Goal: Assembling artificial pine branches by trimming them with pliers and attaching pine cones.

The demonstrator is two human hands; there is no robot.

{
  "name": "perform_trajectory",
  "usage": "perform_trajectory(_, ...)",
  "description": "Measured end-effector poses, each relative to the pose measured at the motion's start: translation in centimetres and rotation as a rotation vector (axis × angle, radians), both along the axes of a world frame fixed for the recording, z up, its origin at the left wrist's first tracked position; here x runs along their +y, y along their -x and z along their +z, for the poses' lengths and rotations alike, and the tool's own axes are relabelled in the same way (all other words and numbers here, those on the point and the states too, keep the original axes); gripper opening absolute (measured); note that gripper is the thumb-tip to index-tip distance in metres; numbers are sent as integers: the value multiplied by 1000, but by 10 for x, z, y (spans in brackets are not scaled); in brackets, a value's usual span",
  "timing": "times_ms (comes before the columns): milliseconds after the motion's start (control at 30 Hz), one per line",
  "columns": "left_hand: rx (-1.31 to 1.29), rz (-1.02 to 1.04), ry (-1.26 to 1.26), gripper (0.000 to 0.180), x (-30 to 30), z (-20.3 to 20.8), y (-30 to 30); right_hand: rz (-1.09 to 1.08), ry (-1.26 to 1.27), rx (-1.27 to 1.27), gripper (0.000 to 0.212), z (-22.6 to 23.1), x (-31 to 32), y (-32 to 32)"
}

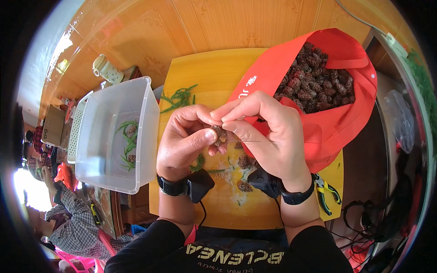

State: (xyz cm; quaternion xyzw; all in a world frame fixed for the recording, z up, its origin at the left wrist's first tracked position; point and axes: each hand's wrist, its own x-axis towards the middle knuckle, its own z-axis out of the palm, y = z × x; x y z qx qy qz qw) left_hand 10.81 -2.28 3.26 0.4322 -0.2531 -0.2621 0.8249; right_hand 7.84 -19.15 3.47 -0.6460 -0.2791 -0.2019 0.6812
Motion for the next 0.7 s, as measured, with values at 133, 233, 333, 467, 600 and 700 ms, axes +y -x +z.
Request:
perform_trajectory(133,21,-4,-17,8,1,4,1,134,-220,315,14,9,3,8)
perform_trajectory(233,42,-20,-22,8,2,4,1,194,-275,356,15,7,3,5)
perform_trajectory(333,41,-19,-21,8,4,2,0,260,-345,435,16,6,4,4)
perform_trajectory(467,23,-56,-25,8,6,1,-2,274,-364,447,17,5,5,4)
perform_trajectory(600,13,-33,5,8,6,0,-2,280,-330,381,15,5,3,3)
perform_trajectory(700,39,1,40,10,6,0,-4,328,-310,363,20,8,1,5)
